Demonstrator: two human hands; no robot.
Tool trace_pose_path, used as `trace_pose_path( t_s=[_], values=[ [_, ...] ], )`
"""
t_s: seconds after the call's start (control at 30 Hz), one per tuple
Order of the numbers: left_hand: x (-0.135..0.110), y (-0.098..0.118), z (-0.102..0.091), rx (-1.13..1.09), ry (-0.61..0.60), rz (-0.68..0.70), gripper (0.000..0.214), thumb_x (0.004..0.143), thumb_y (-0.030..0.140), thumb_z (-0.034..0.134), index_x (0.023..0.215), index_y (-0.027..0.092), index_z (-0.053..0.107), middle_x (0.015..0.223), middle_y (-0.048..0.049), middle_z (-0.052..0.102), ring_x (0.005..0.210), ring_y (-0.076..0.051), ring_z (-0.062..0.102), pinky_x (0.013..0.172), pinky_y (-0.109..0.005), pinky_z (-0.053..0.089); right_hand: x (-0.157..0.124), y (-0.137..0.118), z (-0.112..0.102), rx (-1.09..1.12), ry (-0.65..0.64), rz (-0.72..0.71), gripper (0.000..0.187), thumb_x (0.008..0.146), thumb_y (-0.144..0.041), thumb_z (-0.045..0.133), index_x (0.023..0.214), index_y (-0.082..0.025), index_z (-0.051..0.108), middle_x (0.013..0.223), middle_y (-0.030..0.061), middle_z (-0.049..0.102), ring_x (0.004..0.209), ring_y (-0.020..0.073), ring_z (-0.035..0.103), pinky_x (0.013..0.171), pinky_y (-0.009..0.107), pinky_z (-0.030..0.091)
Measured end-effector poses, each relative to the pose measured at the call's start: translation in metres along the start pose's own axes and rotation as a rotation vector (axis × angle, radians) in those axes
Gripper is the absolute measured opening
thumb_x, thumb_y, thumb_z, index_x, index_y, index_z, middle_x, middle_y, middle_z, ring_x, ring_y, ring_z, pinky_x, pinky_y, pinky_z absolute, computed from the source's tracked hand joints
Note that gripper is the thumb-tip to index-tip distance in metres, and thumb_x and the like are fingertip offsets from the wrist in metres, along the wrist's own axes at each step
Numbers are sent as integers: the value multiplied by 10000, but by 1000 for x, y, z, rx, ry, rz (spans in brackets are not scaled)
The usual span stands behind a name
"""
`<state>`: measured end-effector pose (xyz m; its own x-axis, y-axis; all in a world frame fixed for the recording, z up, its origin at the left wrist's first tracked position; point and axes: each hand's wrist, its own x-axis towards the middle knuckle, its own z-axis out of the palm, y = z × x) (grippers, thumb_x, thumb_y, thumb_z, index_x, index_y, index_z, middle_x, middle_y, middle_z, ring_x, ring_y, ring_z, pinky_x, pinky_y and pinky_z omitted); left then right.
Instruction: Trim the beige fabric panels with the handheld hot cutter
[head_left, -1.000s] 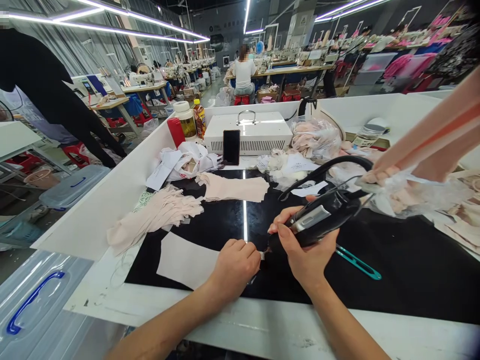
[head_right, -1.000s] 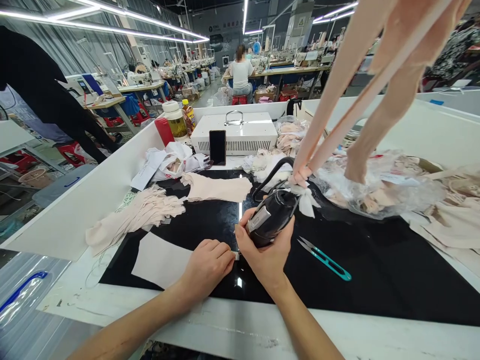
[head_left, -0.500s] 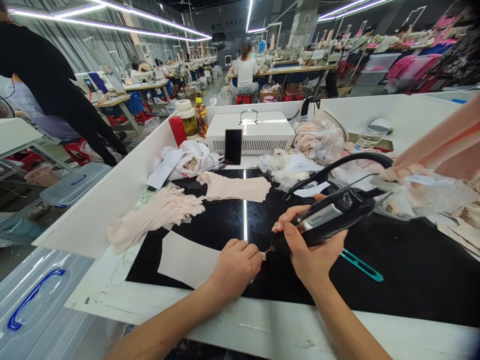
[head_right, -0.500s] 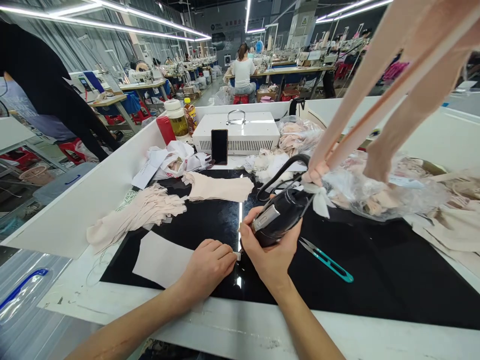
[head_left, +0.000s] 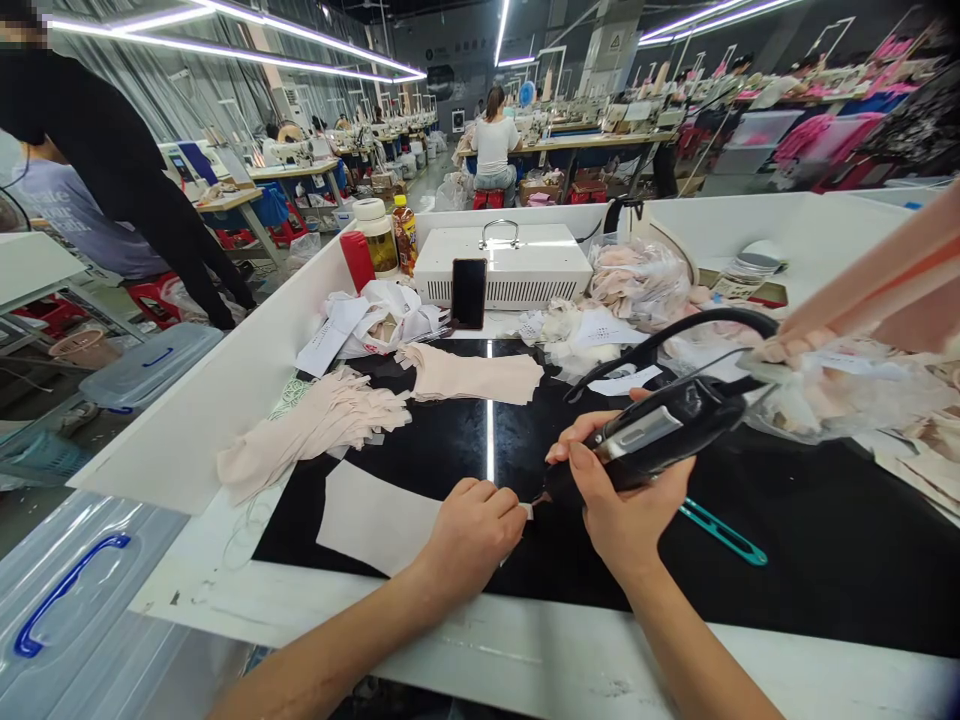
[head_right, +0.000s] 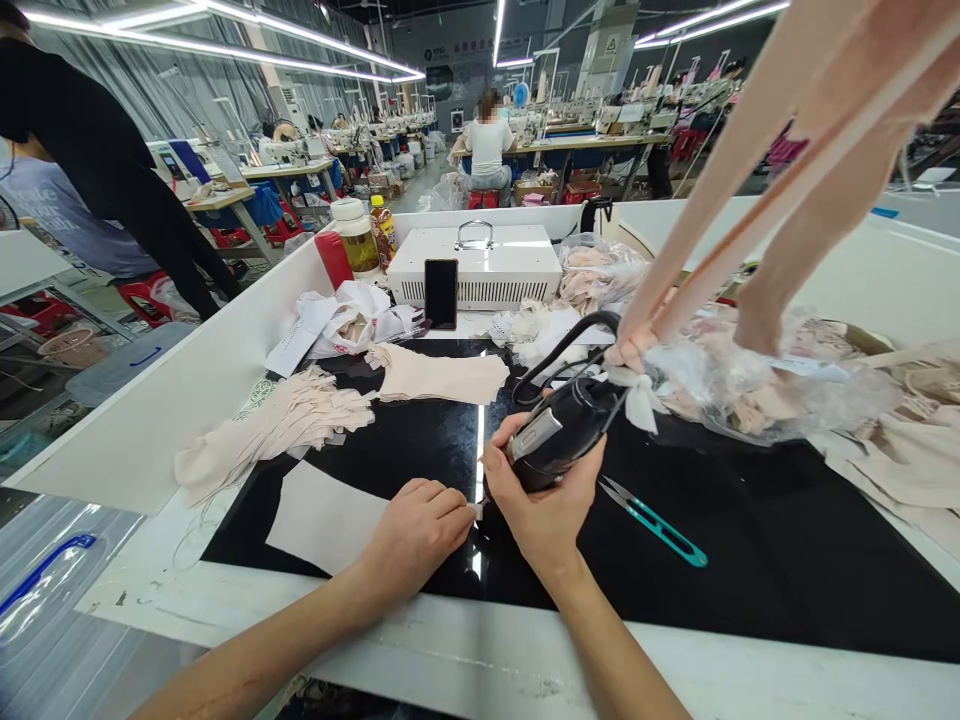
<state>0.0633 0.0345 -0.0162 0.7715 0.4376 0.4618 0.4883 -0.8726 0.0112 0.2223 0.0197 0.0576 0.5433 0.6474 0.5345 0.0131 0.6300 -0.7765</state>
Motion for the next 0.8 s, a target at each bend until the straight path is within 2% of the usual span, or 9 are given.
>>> trace_pose_path(
  t_s=[0.4,0.6,0.8],
  values=[
    [-1,0,1,5,-18,-1,231,1051,106,602,843,205,600,792,20,623,724,-176,557,672,-344,386,-2,-1,2,0,5,7,583,800,-69,802,1264,-302,538,826,-87,705,606,116,657,552,276,597],
    [-2,1,2,10,-40,-7,253,1064,116,598,828,205,591,781,15,615,716,-172,561,667,-349,388,-2,0,0,-52,-10,18,514,835,-120,784,1254,-294,543,822,-80,705,579,120,666,546,299,611],
    [-2,1,-2,-10,-46,-5,221,1049,113,625,851,209,605,815,16,640,727,-181,559,678,-351,410,-6,-5,-5,-14,3,54,610,827,-136,827,1321,-329,525,843,-73,704,609,134,679,570,306,620]
  ],
)
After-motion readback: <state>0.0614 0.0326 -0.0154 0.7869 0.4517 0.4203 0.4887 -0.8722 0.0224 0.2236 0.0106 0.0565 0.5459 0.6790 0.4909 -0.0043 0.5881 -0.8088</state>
